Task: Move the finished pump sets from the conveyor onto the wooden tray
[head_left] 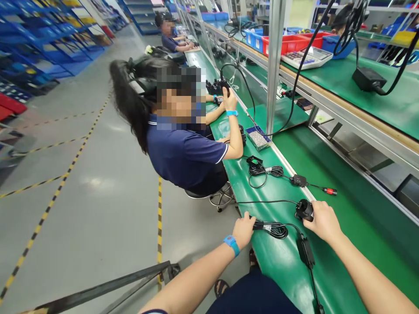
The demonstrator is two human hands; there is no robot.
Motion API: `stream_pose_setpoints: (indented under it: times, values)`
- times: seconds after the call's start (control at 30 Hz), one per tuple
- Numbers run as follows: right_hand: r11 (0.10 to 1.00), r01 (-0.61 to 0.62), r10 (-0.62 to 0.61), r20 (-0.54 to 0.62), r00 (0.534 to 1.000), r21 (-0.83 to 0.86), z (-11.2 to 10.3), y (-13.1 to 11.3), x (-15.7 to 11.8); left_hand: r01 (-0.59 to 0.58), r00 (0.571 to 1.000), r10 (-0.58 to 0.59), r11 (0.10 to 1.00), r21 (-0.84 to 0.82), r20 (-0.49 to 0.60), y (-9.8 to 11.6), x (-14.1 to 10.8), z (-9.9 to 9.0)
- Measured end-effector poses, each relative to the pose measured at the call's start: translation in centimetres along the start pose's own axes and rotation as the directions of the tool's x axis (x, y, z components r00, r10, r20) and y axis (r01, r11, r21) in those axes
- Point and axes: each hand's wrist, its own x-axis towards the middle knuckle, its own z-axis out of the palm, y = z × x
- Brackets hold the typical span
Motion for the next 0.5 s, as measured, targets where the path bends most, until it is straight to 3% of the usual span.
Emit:
stream_pose_setpoints:
  times: [0.2,0.37,0.5]
  values:
    - [0.982,-0.015,0.050,-0.184,0.982,0.186,-4.1,-0.4,-2.7,-0.020,1.000,0.021,0.989,-0.148,0.002,-2.9,-7.2,0.8]
    - [0.947,-0.033,0.131,-0.292,0.947,0.318,-6.8,-0.9,-3.7,-0.054,0.999,0.053,0.949,-0.310,-0.012,-3.6,-12.8,-1.1]
    - [0.934,-0.105,0.210,-0.286,0.935,0.342,-7.0,-0.6,-4.3,-0.154,0.987,0.119,0.891,-0.428,-0.107,-4.3,-17.0,-2.6]
